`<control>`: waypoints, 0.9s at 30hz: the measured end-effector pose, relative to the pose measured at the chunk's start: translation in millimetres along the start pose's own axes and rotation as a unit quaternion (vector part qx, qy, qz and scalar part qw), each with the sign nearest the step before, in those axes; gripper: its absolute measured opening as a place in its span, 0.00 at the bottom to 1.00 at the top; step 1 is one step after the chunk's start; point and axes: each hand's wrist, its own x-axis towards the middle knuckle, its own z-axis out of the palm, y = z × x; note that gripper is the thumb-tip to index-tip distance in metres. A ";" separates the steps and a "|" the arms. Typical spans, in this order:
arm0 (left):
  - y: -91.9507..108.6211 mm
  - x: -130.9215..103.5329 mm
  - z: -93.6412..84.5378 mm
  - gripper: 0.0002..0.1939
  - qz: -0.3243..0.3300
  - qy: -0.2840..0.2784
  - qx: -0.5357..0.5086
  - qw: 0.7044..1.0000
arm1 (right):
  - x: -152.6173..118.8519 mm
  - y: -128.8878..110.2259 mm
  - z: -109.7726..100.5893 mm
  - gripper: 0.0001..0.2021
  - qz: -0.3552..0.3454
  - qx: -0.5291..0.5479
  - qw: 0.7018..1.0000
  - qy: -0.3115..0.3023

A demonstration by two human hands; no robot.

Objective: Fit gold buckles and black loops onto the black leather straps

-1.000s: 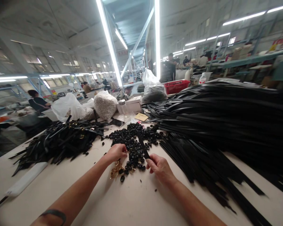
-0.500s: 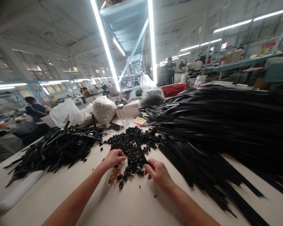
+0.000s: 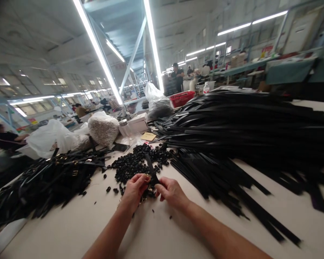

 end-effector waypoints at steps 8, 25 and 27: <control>-6.3 -5.5 2.3 0.14 0.040 0.003 0.023 0.999 | -2.3 3.4 4.3 0.13 0.007 0.014 1.000 0.000; -11.1 -15.1 3.2 0.11 0.172 -0.069 0.244 0.952 | -1.4 7.6 3.1 0.15 -0.006 0.050 0.998 0.021; -12.8 -14.3 1.6 0.09 0.198 -0.069 0.279 0.937 | -0.6 9.3 3.0 0.13 -0.010 0.051 0.998 0.027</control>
